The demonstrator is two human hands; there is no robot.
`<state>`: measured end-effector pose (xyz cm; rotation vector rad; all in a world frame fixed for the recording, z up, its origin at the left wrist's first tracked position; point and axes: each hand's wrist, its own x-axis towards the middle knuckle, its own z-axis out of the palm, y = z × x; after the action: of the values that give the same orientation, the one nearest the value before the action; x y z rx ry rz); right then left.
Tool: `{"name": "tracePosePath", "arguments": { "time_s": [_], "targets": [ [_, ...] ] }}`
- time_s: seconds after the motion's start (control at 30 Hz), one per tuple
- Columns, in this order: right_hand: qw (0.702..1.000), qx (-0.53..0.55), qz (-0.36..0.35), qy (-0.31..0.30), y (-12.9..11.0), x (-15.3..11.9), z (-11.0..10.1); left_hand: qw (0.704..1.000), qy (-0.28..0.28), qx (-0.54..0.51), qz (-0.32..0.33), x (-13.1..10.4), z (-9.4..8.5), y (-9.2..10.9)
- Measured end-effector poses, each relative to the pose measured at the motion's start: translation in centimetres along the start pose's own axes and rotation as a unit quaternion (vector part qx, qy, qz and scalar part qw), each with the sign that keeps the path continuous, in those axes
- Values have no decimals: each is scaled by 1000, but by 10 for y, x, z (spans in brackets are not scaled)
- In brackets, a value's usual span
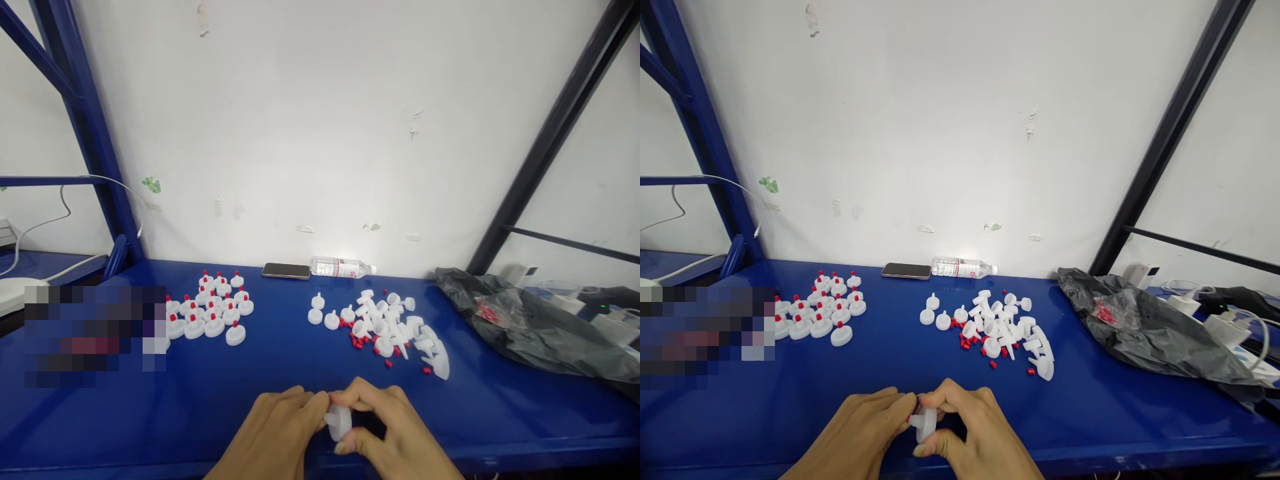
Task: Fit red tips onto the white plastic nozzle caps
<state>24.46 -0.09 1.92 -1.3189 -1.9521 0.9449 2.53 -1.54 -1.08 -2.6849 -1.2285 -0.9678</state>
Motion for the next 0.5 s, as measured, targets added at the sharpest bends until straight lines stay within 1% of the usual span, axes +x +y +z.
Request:
{"name": "tracePosePath", "arguments": {
  "time_s": [0.1, 0.17, 0.23, 0.33, 0.4, 0.5],
  "targets": [
    [1000, -4, 3, -11, -4, 1, -2, 1000, 13, -3, 4, -4, 3, -4],
    [1000, -6, 4, -21, -4, 1, -2, 1000, 8, -11, -13, -6, 4, -5],
    [1000, -8, -5, -27, -3, 2, -1, 998, -14, -34, -44, -3, 3, -3],
    [1000, -17, -22, -12, 0, 2, 2, 991, -41, -85, -94, 6, -4, 3],
    [999, -25, -27, -4, 1, 2, 3, 984, -38, -120, -125, 14, -9, 7],
    [999, -24, -34, 2, 5, 3, 6, 970, -11, -164, -177, 22, -16, 9]
  ]
}}
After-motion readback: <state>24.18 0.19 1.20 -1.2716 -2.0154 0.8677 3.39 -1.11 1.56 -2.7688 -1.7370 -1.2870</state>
